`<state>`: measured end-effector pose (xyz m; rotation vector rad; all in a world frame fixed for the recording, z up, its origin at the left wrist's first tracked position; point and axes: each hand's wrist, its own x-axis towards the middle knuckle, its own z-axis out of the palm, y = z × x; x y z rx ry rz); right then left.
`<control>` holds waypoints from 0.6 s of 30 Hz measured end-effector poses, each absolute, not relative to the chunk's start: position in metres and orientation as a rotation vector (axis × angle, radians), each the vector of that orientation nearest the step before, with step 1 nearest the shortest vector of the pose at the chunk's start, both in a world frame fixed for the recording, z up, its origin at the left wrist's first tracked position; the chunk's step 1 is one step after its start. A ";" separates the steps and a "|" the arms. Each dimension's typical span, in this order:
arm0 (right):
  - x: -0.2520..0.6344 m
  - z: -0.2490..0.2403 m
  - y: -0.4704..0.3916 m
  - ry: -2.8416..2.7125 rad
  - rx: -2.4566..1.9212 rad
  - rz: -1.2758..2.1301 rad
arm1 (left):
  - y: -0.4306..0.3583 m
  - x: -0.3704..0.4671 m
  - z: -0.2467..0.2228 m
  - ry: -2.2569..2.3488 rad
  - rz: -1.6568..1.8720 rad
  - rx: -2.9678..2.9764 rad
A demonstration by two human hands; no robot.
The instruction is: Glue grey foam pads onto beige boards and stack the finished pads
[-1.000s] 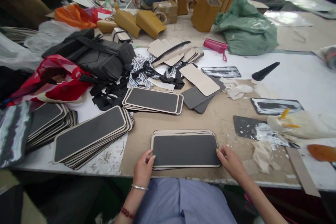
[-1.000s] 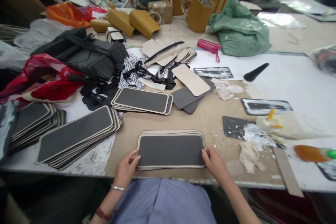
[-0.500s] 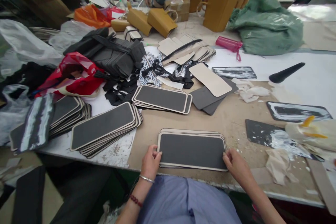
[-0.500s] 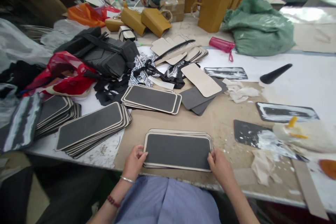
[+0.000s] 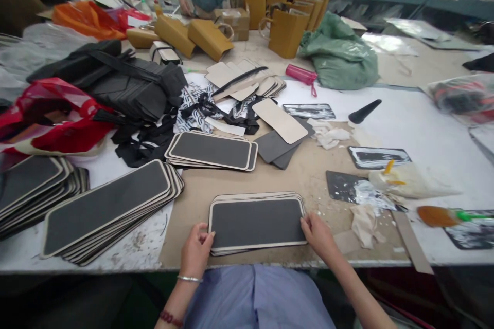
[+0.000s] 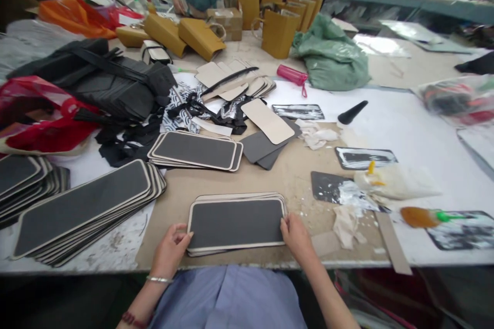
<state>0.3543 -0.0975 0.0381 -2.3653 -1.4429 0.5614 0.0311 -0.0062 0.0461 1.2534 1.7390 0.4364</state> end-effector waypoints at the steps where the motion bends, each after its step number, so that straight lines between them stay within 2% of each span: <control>1: 0.354 0.038 -0.098 -1.430 -2.369 0.554 | -0.006 0.031 0.045 1.738 0.438 1.253; 18: 0.357 0.035 -0.093 -1.395 -2.384 0.645 | -0.002 0.034 0.050 1.788 0.459 1.242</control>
